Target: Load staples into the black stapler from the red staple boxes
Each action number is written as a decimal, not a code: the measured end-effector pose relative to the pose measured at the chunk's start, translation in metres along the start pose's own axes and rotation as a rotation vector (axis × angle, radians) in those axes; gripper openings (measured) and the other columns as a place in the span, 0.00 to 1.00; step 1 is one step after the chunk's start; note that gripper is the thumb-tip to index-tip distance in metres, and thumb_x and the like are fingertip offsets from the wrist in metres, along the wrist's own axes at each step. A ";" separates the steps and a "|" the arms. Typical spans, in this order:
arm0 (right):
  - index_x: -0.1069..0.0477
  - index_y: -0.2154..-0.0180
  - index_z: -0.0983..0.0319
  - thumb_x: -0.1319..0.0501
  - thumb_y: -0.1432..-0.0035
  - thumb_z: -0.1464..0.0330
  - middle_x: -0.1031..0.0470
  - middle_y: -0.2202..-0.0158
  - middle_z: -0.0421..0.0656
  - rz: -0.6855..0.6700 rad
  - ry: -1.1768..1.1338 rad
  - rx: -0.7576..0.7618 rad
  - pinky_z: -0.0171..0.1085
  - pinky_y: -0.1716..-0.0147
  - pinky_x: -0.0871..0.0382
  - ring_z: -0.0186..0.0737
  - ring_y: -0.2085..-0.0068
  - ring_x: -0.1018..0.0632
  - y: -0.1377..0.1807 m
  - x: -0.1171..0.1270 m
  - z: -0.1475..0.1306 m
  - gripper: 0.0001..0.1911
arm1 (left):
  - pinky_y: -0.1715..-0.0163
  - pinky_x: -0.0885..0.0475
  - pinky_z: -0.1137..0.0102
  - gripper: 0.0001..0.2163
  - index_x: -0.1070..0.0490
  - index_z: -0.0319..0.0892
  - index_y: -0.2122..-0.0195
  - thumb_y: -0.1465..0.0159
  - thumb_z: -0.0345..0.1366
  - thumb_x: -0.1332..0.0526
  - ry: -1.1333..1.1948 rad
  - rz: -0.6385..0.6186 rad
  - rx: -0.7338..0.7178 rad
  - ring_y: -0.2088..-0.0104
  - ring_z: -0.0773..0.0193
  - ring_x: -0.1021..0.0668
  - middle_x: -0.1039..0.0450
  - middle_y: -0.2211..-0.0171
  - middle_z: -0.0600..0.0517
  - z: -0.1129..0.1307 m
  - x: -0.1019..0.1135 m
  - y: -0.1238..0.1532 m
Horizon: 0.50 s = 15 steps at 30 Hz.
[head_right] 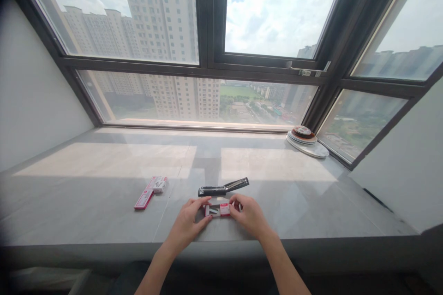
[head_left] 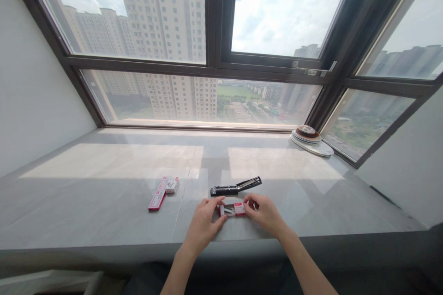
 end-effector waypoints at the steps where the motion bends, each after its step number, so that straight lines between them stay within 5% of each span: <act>1: 0.22 0.63 0.58 0.40 0.40 0.65 0.24 0.72 0.38 -0.005 0.004 0.009 0.34 0.68 0.38 0.37 0.71 0.27 -0.001 0.000 -0.004 0.09 | 0.45 0.30 0.59 0.25 0.32 0.53 0.38 0.38 0.36 0.35 -0.001 0.000 0.002 0.50 0.55 0.25 0.25 0.51 0.49 0.000 0.000 0.000; 7: 0.18 0.69 0.55 0.36 0.45 0.67 0.21 0.72 0.40 -0.178 0.166 0.087 0.34 0.68 0.40 0.39 0.69 0.25 -0.024 -0.026 -0.033 0.06 | 0.45 0.30 0.58 0.25 0.32 0.52 0.39 0.38 0.36 0.35 0.002 0.007 -0.006 0.50 0.54 0.25 0.24 0.51 0.49 -0.001 -0.001 0.000; 15: 0.20 0.73 0.56 0.36 0.48 0.71 0.21 0.74 0.39 -0.226 0.280 0.176 0.33 0.69 0.44 0.39 0.70 0.25 -0.038 -0.044 -0.045 0.06 | 0.47 0.30 0.59 0.25 0.31 0.51 0.39 0.39 0.36 0.34 -0.006 0.015 0.009 0.50 0.54 0.24 0.25 0.52 0.48 -0.005 0.000 0.002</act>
Point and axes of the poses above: each hand's wrist, its own y-axis away from the middle knuckle, its own x-axis out of the back of the hand, z = x × y, the point moved 6 cm from there along -y, towards the middle knuckle
